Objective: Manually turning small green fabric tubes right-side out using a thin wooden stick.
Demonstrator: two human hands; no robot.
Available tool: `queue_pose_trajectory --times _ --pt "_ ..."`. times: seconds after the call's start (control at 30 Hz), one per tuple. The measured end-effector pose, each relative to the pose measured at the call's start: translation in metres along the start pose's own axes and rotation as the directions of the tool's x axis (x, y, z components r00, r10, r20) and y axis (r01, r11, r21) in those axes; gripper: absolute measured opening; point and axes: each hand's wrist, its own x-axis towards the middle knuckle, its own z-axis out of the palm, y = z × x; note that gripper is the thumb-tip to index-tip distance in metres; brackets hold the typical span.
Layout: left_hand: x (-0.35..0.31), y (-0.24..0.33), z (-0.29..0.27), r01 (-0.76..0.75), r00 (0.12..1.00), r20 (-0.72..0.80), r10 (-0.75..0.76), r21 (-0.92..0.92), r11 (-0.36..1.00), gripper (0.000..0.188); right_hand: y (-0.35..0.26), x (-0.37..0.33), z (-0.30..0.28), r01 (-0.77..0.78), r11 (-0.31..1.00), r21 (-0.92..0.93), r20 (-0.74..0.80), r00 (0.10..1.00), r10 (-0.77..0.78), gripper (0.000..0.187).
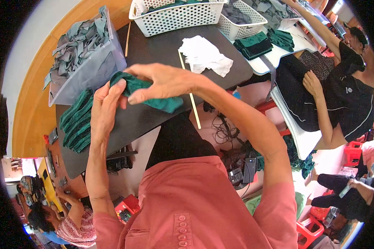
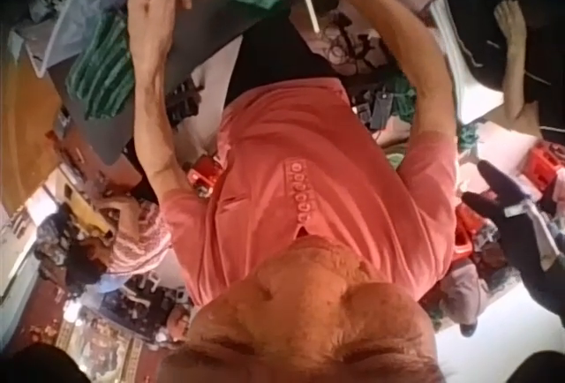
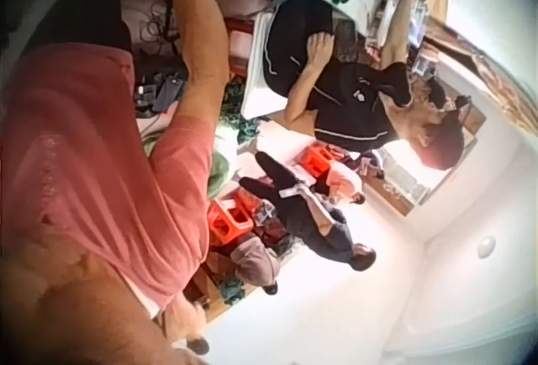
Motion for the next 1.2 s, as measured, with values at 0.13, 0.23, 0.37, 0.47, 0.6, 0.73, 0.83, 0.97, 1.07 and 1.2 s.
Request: queue_pose_trajectory --times 0.13,0.23,0.37,0.47,0.6,0.73,0.83,0.97,1.07,1.2 --pt "-0.016 -0.013 -0.014 0.011 0.999 -0.031 -0.016 -0.150 0.989 0.032 0.007 -0.019 -0.018 -0.291 0.935 0.201 -0.002 0.955 0.298 0.028" --pt "-0.035 -0.030 -0.014 0.020 1.000 -0.005 -0.023 -0.352 0.936 0.032 0.026 -0.033 -0.036 -0.262 0.895 0.361 -0.088 0.946 0.312 0.025" --pt "-0.040 -0.046 0.000 0.015 1.000 0.017 -0.007 -0.510 0.860 0.037 0.036 -0.028 -0.030 -0.140 0.933 0.330 -0.197 0.957 0.213 0.026" --pt "-0.029 -0.049 0.006 -0.128 0.988 -0.148 0.054 -0.553 0.823 0.044 0.038 -0.028 -0.034 -0.120 0.959 0.258 -0.203 0.964 0.175 0.028" --pt "-0.026 -0.068 0.010 -0.005 0.998 -0.044 -0.042 -0.748 0.664 0.046 0.042 -0.020 -0.042 -0.142 0.969 0.200 -0.208 0.961 0.184 0.029" --pt "-0.036 -0.063 -0.001 0.098 0.992 0.127 0.001 -0.767 0.634 0.049 0.022 -0.003 -0.055 -0.168 0.981 0.097 -0.252 0.949 0.187 0.030" --pt "-0.044 -0.048 0.010 0.019 0.997 -0.069 -0.044 -0.326 0.945 0.044 0.022 0.010 -0.060 -0.290 0.947 -0.134 -0.420 0.883 0.211 0.031" --pt "-0.022 -0.028 0.021 -0.423 0.846 -0.056 0.530 0.535 0.732 0.021 0.037 0.004 -0.066 -0.314 0.754 -0.577 -0.467 0.884 0.012 0.033" --pt "0.004 -0.038 0.025 -0.373 0.834 0.021 0.551 0.758 0.535 0.031 0.021 -0.011 -0.036 -0.363 0.539 -0.760 -0.349 0.928 0.133 0.024" --pt "0.031 -0.063 0.020 -0.269 0.894 0.082 0.440 0.884 0.383 0.026 0.012 -0.017 -0.006 -0.380 0.242 -0.893 -0.318 0.912 0.258 0.019"
